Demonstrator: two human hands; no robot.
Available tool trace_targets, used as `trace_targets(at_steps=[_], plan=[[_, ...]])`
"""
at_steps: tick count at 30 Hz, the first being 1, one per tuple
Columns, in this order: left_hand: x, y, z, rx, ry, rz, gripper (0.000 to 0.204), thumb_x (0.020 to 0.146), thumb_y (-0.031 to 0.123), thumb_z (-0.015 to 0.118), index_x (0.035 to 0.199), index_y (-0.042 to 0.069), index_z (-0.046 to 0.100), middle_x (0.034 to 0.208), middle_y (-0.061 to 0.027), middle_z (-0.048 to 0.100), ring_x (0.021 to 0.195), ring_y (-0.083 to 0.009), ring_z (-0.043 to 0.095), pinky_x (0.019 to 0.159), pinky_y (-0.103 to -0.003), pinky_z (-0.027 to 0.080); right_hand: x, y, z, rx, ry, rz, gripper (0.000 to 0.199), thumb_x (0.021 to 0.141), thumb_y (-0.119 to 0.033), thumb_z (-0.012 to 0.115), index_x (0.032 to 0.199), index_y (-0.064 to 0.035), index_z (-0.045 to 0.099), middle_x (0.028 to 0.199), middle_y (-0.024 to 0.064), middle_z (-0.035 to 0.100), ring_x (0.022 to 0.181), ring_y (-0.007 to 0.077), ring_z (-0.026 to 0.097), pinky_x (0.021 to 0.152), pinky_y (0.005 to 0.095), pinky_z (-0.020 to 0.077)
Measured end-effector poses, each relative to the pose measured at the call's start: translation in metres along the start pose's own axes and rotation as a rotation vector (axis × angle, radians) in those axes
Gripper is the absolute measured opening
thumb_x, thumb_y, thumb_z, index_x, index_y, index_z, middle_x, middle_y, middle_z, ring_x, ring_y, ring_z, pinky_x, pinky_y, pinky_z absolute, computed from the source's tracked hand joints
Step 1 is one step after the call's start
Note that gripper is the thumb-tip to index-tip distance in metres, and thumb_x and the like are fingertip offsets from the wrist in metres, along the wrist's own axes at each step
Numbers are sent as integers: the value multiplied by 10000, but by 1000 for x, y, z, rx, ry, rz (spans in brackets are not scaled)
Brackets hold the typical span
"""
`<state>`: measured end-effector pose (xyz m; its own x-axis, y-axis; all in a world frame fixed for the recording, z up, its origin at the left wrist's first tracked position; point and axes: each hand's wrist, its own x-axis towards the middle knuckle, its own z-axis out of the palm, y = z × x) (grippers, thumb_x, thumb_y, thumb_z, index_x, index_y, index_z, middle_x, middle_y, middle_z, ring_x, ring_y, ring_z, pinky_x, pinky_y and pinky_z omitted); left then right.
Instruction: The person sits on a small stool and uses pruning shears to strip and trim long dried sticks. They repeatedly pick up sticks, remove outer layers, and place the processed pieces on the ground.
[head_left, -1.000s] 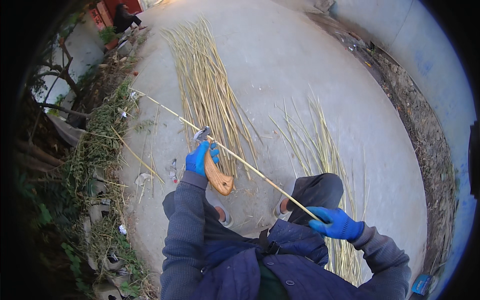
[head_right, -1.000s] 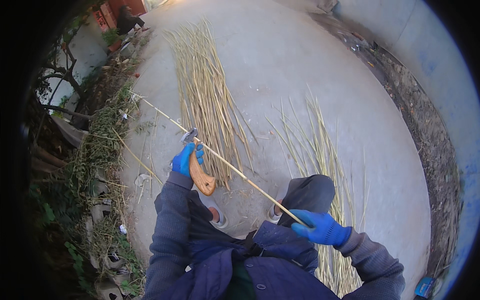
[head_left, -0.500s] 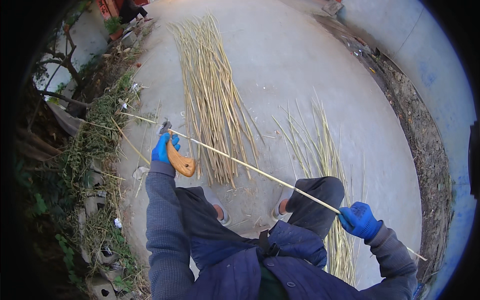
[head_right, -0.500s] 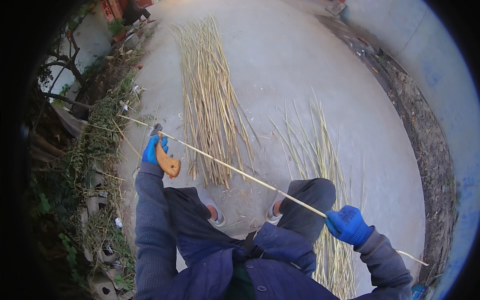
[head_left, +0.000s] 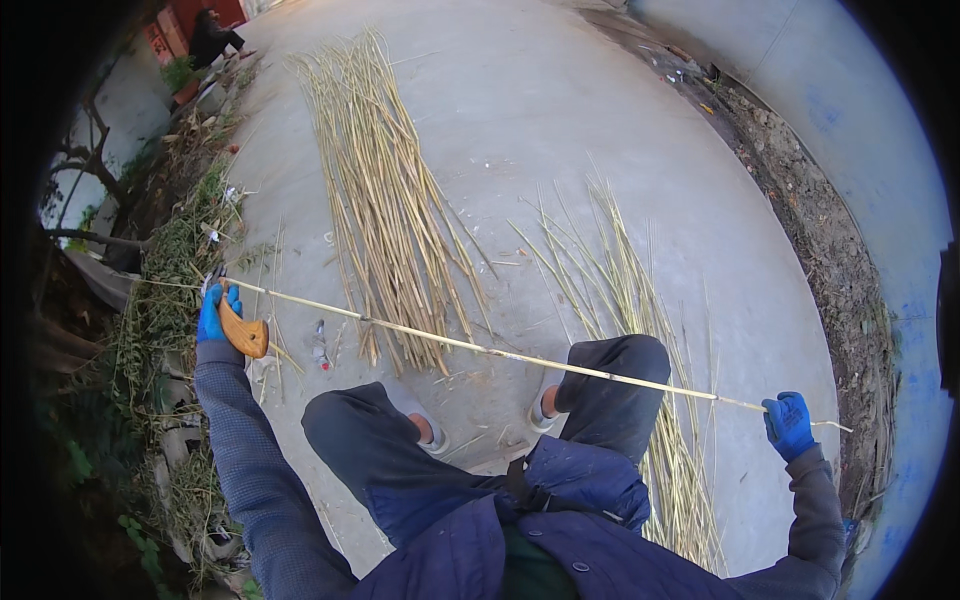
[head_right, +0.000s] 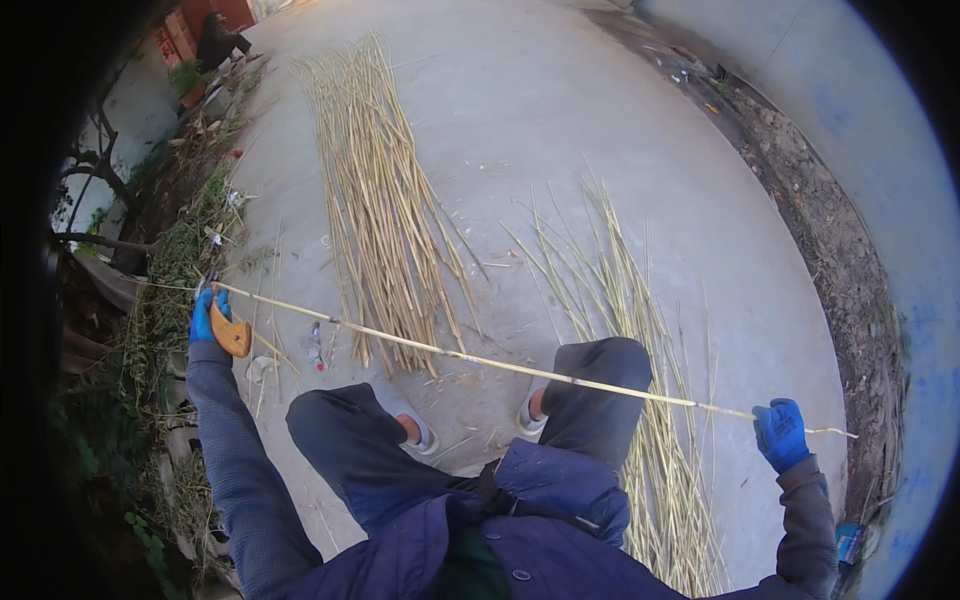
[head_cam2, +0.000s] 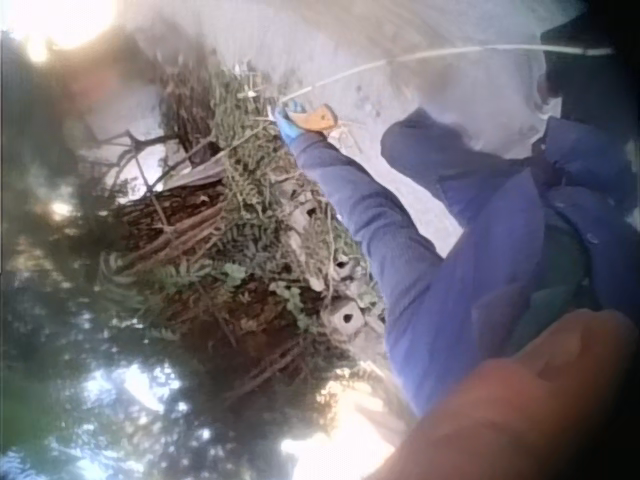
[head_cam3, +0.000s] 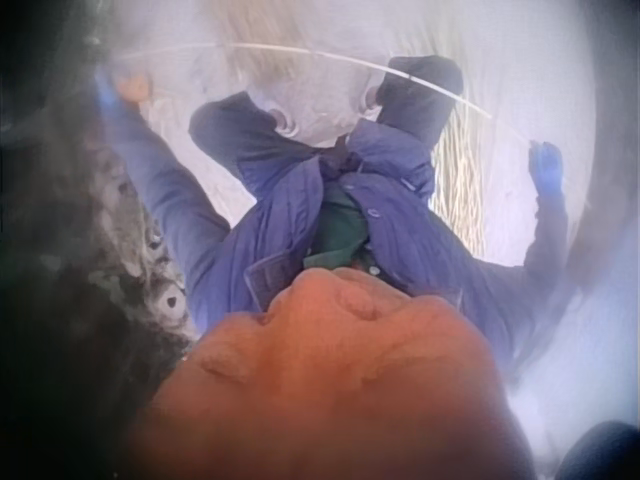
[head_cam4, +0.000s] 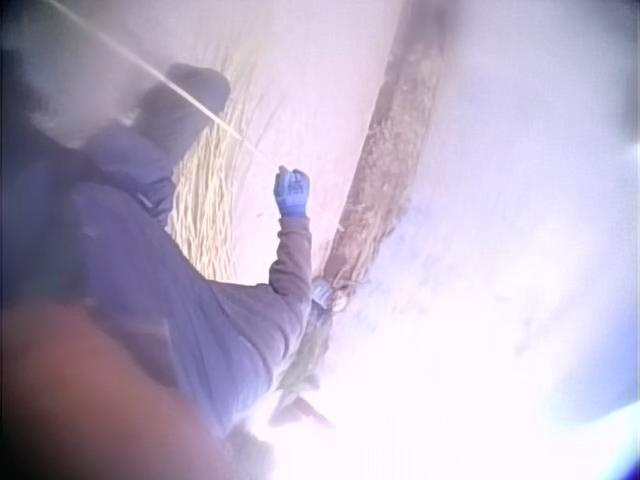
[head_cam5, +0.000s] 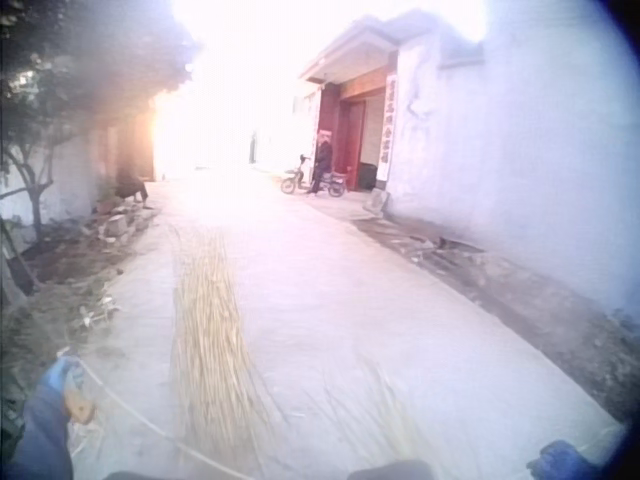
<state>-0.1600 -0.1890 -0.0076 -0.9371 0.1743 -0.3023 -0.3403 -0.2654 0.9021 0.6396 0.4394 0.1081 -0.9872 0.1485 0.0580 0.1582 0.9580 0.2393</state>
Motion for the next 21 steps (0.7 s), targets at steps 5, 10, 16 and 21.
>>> trace_targets(at_steps=[5, 10, 16, 21], plan=[[24, 9, -14, -7, -169, -23, 363, 910, 320, 621, 1239, 170, 592, 1125, -33, 662, 668, -114, 627, 582, -281, 555, -21, 18, 11, 4, -89, 45, 229, 779, -24, 646, 991, -51, 565, 761, 102, 546, 745, 311, 554, 808, 435, 456], [27, 57, -108, -137, 121, 7, 605, 899, 477, 552, 1389, 137, 450, 1134, -91, 629, 888, -292, 641, 759, -458, 560, -122, 57, -6, -207, -122, 234, 218, 781, -25, 641, 985, -53, 567, 749, 124, 550, 722, 317, 528, 663, 450, 413], [14, 13, -94, 117, -8, 149, 801, 900, 502, 544, 1537, 148, 212, 1606, -118, 135, 1488, -269, 50, 1186, -438, 87, -201, 65, 53, -262, -320, 449, 87, 791, -91, 597, 773, -115, 515, 582, 82, 564, 544, 320, 561, 594, 449, 403], [-10, -63, 16, 72, -151, 12, 679, 930, 430, 549, 1504, 158, 310, 1555, -101, 282, 1401, -202, 281, 1139, -345, 223, -260, 20, 100, -207, -513, 645, 60, 812, -171, 561, 775, -126, 577, 621, 83, 637, 572, 307, 633, 575, 465, 446]])
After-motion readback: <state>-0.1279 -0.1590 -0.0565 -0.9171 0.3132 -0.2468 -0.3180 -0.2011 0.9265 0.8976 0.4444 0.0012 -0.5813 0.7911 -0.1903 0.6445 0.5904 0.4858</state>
